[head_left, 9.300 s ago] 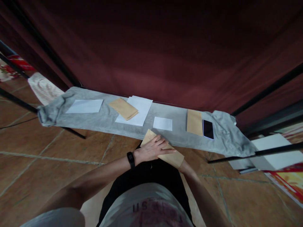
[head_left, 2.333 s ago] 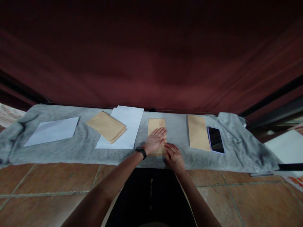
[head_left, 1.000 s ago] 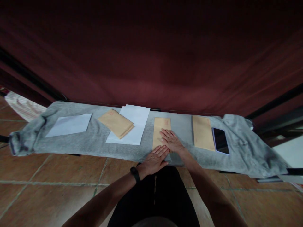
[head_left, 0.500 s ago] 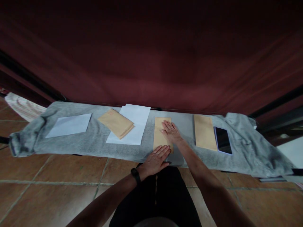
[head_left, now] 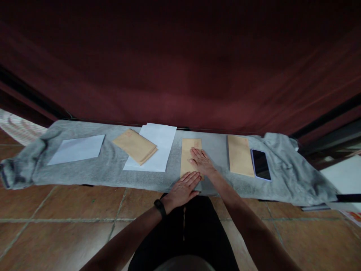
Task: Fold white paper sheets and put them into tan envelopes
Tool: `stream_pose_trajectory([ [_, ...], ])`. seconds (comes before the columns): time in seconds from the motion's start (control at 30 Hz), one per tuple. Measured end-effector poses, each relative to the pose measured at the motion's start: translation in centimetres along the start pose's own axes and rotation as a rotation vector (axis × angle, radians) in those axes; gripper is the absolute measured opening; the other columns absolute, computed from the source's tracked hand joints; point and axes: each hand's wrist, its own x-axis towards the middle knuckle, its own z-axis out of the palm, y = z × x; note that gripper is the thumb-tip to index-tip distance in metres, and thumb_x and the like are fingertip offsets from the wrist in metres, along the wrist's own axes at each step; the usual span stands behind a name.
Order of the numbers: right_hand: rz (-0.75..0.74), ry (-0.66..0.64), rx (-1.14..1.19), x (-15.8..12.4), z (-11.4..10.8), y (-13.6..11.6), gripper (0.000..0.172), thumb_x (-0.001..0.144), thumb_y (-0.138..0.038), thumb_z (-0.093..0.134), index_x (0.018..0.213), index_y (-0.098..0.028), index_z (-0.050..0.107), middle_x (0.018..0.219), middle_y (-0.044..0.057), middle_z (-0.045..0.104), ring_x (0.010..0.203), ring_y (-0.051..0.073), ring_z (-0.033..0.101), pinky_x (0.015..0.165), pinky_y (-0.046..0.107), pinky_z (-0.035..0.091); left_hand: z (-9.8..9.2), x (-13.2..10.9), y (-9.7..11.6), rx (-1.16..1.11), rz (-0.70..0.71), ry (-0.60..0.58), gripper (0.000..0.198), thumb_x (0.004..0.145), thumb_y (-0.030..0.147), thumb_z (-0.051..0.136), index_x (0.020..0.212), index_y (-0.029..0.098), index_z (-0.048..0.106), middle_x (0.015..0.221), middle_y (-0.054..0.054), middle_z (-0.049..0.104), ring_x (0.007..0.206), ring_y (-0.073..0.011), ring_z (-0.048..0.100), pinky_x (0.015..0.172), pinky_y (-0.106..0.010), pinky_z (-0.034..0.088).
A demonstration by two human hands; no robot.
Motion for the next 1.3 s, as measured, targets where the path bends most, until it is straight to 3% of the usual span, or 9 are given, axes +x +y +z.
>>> stream_pose_trajectory([
  [0.37, -0.04, -0.039, 0.049, -3.0, -1.0, -1.1, 0.053, 0.107, -0.034, 0.026, 0.158, -0.023, 0.036, 0.165, 0.004, 0.033, 0.153, 0.02, 0.03, 0.128, 0.048, 0.022, 0.5, -0.1, -0.1, 0.047, 0.002, -0.005, 0.061, 0.104, 0.048, 0.044, 0.155, 0.016, 0.037, 0.159, -0.012, 0.044, 0.153, -0.0217, 0.03, 0.128, -0.041, 0.02],
  [0.77, -0.053, -0.047, 0.138, -7.0, -1.5, -2.5, 0.051, 0.108, -0.035, 0.026, 0.154, -0.022, 0.044, 0.16, 0.007, 0.042, 0.15, 0.023, 0.037, 0.126, 0.049, 0.026, 0.6, 0.0, -0.3, 0.021, 0.013, -0.018, 0.056, 0.099, 0.045, 0.055, 0.144, 0.012, 0.049, 0.152, -0.018, 0.051, 0.148, -0.0271, 0.041, 0.126, -0.043, 0.027],
  [1.07, -0.013, 0.039, 0.184, -8.8, -1.3, -3.4, 0.049, 0.11, -0.034, 0.023, 0.148, -0.021, 0.052, 0.154, 0.006, 0.052, 0.145, 0.019, 0.045, 0.125, 0.048, 0.028, 0.3, -0.1, -0.2, -0.005, 0.019, 0.019, 0.055, 0.1, 0.042, 0.055, 0.145, 0.011, 0.048, 0.153, -0.018, 0.051, 0.149, -0.026, 0.039, 0.126, -0.044, 0.026],
  [1.3, 0.033, 0.12, 0.075, -9.3, -1.0, -4.0, 0.047, 0.11, -0.031, 0.027, 0.148, -0.016, 0.051, 0.156, 0.01, 0.048, 0.148, 0.02, 0.041, 0.125, 0.047, 0.028, -1.0, 0.5, -0.3, -0.102, 0.011, 0.037, 0.045, 0.104, 0.041, 0.047, 0.14, 0.016, 0.054, 0.149, -0.014, 0.056, 0.145, -0.0238, 0.045, 0.122, -0.044, 0.036],
])
